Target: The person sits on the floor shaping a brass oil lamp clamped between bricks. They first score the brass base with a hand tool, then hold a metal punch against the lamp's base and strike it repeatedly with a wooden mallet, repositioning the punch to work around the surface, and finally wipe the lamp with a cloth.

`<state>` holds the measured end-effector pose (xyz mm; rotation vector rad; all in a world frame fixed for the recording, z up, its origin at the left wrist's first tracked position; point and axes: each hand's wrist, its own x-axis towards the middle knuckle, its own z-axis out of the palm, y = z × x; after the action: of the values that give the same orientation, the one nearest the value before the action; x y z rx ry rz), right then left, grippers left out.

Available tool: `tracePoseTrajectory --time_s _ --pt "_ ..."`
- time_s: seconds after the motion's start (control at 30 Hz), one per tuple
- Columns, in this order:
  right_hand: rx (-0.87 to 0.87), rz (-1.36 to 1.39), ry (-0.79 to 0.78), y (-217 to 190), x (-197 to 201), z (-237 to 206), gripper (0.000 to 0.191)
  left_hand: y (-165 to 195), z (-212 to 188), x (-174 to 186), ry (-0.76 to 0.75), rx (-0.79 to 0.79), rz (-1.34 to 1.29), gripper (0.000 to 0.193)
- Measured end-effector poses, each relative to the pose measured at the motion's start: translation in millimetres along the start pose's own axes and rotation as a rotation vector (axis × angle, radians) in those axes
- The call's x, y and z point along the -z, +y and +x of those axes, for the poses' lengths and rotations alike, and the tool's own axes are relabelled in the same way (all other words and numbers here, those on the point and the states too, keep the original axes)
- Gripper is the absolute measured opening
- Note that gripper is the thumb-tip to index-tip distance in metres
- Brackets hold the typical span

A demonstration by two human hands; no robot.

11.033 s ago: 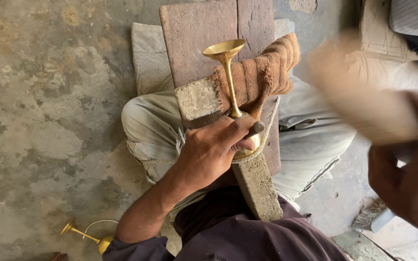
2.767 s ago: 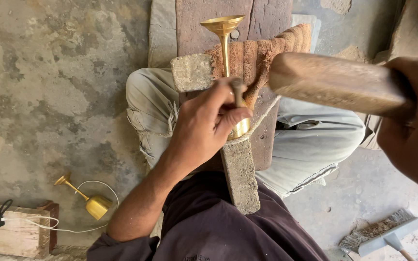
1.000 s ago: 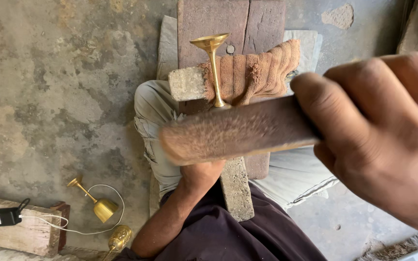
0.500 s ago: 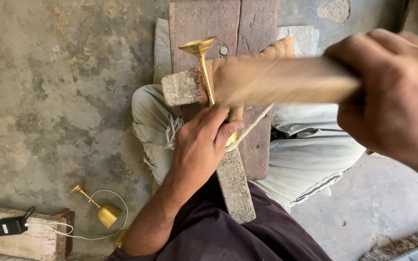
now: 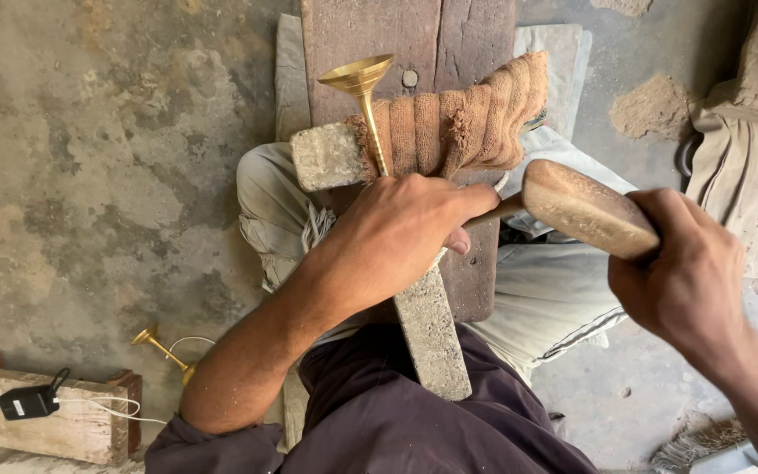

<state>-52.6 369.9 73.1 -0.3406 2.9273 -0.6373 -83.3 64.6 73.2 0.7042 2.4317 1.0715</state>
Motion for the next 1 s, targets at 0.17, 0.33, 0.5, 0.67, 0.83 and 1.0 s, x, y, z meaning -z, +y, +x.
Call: tracePoseTrajectory --time_s 0.17,0.33,0.5,0.67,0.83,1.0 --pt "-0.087 -0.065 -0.022 -8 1 14 0.026 2 -4 -1 0.007 -0.039 0.048 0.022" --pt "0.154 -0.088 0.124 -27 28 29 0.034 -3 -33 10 0.374 -0.005 -0.160 0.036" --pt "0.096 0.087 0.114 -49 41 51 0.041 -5 -46 8 0.455 0.037 -0.162 0.042" --pt "0.168 0.068 0.072 -78 56 60 0.043 0 -48 5 0.498 -0.022 -0.157 0.039" --pt "0.168 -0.342 -0.084 -92 58 68 0.034 -1 -50 -3 0.498 0.043 -0.114 0.038" --pt "0.380 -0.322 0.068 -83 64 69 0.038 -12 -62 -22 0.598 0.077 -0.278 0.031"
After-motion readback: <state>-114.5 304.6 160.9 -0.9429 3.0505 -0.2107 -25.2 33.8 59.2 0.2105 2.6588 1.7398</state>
